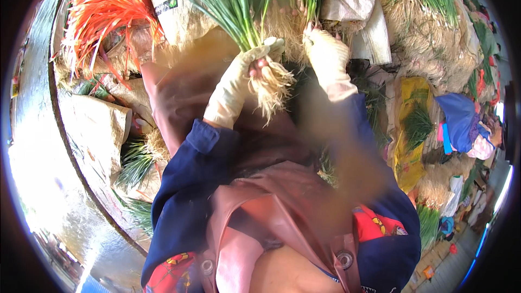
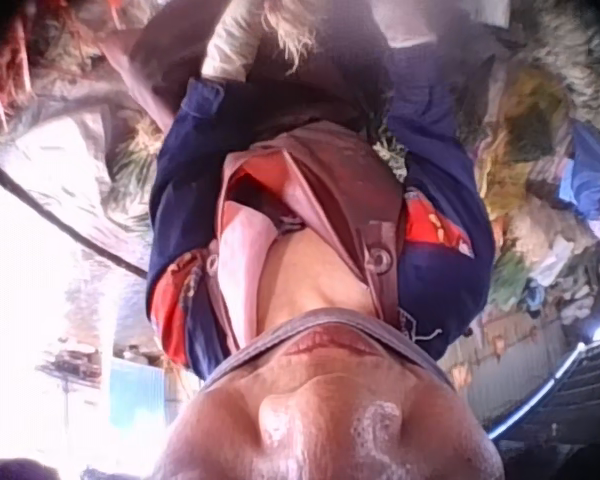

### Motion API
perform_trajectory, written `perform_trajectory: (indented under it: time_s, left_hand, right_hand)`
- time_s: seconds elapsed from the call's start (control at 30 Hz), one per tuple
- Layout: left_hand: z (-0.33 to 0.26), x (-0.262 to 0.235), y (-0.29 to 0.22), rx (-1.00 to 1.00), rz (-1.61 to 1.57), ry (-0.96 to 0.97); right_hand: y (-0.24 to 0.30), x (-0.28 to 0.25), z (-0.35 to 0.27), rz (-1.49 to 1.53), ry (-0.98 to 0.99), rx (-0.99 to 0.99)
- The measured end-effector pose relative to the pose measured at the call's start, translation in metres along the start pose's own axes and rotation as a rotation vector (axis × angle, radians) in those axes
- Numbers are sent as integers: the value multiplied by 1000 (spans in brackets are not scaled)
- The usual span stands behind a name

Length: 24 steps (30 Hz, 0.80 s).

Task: The person sorts scallions into bunches and secures them with red plastic ties.

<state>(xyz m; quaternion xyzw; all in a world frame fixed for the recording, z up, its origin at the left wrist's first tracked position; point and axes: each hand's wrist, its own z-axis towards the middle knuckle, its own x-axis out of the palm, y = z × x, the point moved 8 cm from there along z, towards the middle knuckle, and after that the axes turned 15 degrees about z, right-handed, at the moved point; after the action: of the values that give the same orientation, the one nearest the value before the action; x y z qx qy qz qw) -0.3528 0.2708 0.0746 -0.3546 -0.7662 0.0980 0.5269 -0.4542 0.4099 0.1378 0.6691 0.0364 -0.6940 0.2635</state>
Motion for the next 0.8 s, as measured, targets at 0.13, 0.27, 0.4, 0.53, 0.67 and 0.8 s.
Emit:
perform_trajectory:
  time_s: [0.13,0.27,0.4,0.53,0.67,0.8]
  left_hand:
    - [20,0,14,-104,109,-92]
    - [25,-3,21,-141,225,-133]
    - [20,-6,21,-93,310,-206]
    - [18,-4,21,-30,416,-242]
    - [17,-6,23,2,408,-271]
    - [19,-5,23,-3,455,-326]
  right_hand:
    - [27,-6,-42,272,77,-142]
    - [8,12,-38,834,237,122]
    - [-19,30,-14,1161,242,499]
    - [-15,7,17,490,74,364]
    - [-3,10,20,477,106,303]
    - [-1,9,14,376,-72,190]
